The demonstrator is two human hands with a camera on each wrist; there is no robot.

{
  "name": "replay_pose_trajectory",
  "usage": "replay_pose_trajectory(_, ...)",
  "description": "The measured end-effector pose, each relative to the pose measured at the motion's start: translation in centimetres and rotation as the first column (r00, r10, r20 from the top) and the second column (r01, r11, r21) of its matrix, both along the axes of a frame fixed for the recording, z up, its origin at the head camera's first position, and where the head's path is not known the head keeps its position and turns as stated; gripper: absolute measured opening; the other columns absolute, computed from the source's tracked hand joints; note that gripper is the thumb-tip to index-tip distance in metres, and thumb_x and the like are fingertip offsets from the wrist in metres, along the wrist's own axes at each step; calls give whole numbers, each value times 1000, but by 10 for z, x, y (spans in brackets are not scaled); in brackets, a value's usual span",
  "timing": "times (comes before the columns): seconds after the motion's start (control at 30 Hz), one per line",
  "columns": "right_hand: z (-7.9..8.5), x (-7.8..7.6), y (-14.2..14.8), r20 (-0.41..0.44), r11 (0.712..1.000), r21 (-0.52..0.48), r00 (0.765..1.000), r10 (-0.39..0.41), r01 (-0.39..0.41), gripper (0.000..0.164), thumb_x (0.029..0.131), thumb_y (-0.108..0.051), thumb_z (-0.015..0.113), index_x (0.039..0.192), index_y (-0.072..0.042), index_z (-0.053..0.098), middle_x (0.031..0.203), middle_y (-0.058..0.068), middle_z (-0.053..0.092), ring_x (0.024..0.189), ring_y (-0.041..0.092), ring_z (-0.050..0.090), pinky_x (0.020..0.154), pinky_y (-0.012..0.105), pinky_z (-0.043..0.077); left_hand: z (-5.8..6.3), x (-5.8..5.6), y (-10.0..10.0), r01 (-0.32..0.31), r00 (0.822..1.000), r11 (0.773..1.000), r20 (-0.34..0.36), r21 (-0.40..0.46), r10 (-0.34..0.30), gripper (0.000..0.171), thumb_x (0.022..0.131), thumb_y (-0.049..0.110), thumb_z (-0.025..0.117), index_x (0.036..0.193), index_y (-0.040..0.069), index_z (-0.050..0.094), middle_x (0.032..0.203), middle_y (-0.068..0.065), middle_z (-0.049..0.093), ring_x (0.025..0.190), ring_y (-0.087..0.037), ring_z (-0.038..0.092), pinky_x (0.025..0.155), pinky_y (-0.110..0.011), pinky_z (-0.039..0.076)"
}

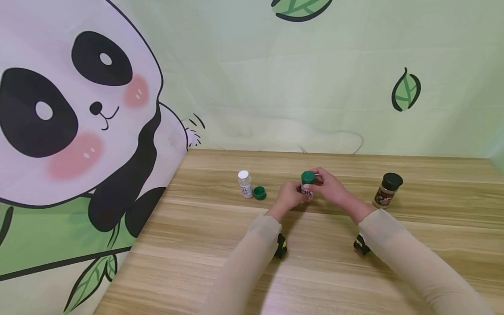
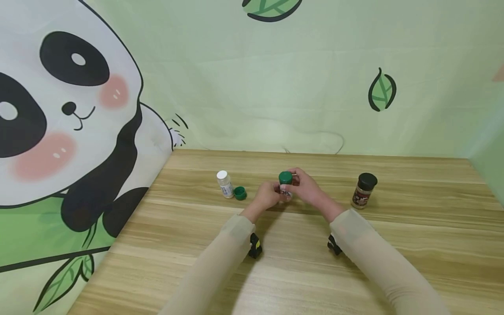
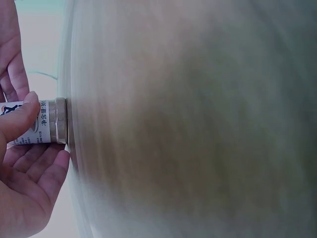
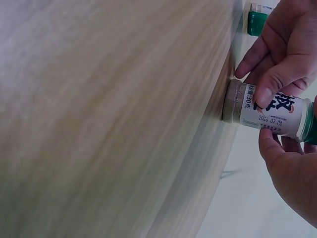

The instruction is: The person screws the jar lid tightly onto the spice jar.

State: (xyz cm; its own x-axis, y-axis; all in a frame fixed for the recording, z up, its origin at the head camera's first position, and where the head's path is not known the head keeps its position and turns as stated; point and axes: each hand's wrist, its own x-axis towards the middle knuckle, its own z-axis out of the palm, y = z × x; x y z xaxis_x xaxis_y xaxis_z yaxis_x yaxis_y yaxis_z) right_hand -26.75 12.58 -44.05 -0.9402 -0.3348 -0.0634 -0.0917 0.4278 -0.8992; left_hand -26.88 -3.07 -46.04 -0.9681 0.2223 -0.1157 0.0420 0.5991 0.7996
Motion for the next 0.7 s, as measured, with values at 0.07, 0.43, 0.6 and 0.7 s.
replay_pose_trajectory(0.07, 0, 1, 0, -2, 1000, -1, 1000, -4, 4, 51, 103, -9, 60, 145, 9, 38, 146, 35, 52, 141, 48, 47, 117, 58, 40, 0, 0, 0, -1, 1000, 1000, -1, 0, 1, 23, 89, 13, 79, 109, 1, 77, 103, -14, 78, 76, -11, 52, 65, -16, 41)
replay_pose_trajectory(0.43, 1, 1, 0, -4, 1000, -12, 1000, 25, -25, 55, 103, -12, 61, 147, 8, 35, 146, 35, 52, 141, 49, 47, 118, 59, 38, -4, -3, -1, -7, 1000, 1000, 13, 4, 7, 25, 89, 15, 80, 111, 3, 76, 112, -13, 78, 88, -14, 59, 79, -22, 50)
replay_pose_trajectory(0.6, 3, 2, 2, -2, 1000, -6, 1000, 19, -19, 58, 101, -13, 63, 148, 9, 37, 148, 35, 50, 142, 49, 46, 118, 58, 38, -2, -3, -1, 3, 1000, 1000, 17, 18, -4, 23, 88, 14, 80, 107, 1, 75, 110, -15, 77, 86, -13, 57, 75, -20, 48)
replay_pose_trajectory(0.7, 0, 2, 2, 15, 1000, -5, 1000, 16, -16, 59, 100, -13, 63, 149, 10, 37, 151, 34, 47, 144, 48, 43, 120, 57, 36, -2, -2, -1, 3, 1000, 1000, 28, 25, -4, 24, 87, 14, 80, 106, 1, 74, 110, -15, 76, 85, -13, 56, 74, -19, 46)
